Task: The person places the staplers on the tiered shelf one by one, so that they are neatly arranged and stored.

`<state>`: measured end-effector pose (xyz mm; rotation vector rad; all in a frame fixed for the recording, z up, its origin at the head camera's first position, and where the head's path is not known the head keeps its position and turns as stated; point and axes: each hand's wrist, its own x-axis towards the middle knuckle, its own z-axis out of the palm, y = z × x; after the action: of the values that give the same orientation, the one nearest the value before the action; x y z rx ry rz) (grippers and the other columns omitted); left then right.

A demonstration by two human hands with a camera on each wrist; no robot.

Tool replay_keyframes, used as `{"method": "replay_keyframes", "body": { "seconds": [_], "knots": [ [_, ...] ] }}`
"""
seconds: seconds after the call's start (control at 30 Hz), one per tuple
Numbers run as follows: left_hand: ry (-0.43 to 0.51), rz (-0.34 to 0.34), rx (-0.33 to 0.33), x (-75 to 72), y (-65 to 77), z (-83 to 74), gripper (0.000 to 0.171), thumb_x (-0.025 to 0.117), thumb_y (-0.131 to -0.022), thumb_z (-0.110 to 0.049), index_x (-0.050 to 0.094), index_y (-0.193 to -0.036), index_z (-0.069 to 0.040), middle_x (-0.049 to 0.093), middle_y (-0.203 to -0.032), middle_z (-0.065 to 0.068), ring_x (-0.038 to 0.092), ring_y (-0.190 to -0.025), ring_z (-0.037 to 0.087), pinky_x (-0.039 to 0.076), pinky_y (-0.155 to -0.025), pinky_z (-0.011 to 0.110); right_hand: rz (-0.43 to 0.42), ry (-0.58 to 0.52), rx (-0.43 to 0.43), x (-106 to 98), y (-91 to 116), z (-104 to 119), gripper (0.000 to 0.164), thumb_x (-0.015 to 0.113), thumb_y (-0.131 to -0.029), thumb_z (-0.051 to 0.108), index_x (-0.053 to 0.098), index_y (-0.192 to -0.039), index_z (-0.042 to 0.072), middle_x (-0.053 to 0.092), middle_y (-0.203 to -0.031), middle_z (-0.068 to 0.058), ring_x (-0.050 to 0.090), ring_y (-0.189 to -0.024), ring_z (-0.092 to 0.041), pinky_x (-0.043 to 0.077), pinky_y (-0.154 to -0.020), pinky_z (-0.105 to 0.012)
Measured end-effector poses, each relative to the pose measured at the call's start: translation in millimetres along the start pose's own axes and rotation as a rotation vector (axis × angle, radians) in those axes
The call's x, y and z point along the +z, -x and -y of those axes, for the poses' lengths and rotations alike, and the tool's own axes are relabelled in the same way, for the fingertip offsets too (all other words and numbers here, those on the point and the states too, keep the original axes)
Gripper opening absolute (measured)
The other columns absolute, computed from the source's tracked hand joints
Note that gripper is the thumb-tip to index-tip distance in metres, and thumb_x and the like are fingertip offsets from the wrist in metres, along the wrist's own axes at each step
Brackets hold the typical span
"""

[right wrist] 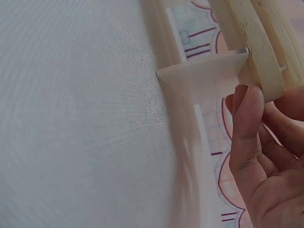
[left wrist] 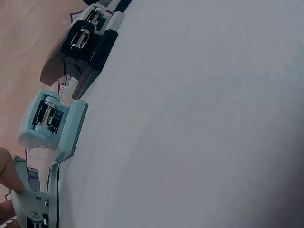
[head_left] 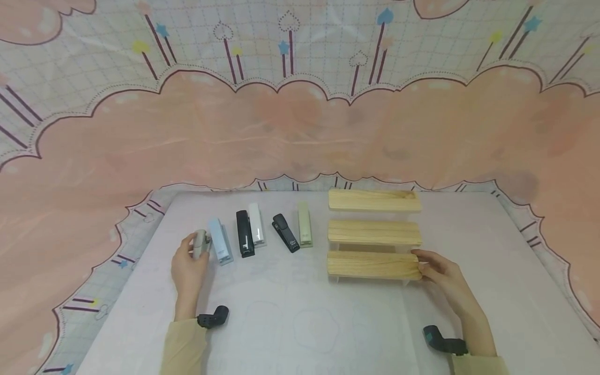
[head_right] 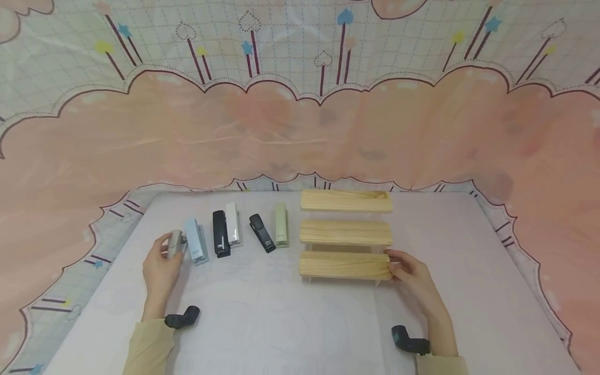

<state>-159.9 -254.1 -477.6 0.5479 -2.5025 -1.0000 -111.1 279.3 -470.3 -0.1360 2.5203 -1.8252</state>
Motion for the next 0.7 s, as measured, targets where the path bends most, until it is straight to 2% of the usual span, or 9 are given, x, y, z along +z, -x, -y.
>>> {"method": "replay_keyframes", "body": {
  "seconds": [0.33,0.7],
  "knots": [
    [0.018,0.006,-0.017,-4.1,-0.2,2.7,0.052,0.054,-0.086,0.000,0.047,-0.138,-0.004,0.056,-0.126,0.029,0.051,-0.111,0.044,0.040,-0.094,0.058,-0.008,0.009,0.034,0.5,0.2,0.1,0.041,0.052,-0.096,0.008,0.047,-0.131,-0.011,0.056,-0.106,0.030,0.061,-0.089,0.006,0.054,-0.073,-0.019],
    [0.008,-0.013,0.007,-12.4,-1.2,2.2,0.052,0.052,-0.086,0.002,0.049,-0.137,-0.005,0.057,-0.127,0.028,0.051,-0.112,0.043,0.040,-0.093,0.055,-0.012,0.022,0.042,0.5,-1.2,3.2,0.041,0.052,-0.096,0.009,0.047,-0.132,-0.011,0.055,-0.105,0.030,0.061,-0.088,0.006,0.054,-0.073,-0.019]
  ]
}}
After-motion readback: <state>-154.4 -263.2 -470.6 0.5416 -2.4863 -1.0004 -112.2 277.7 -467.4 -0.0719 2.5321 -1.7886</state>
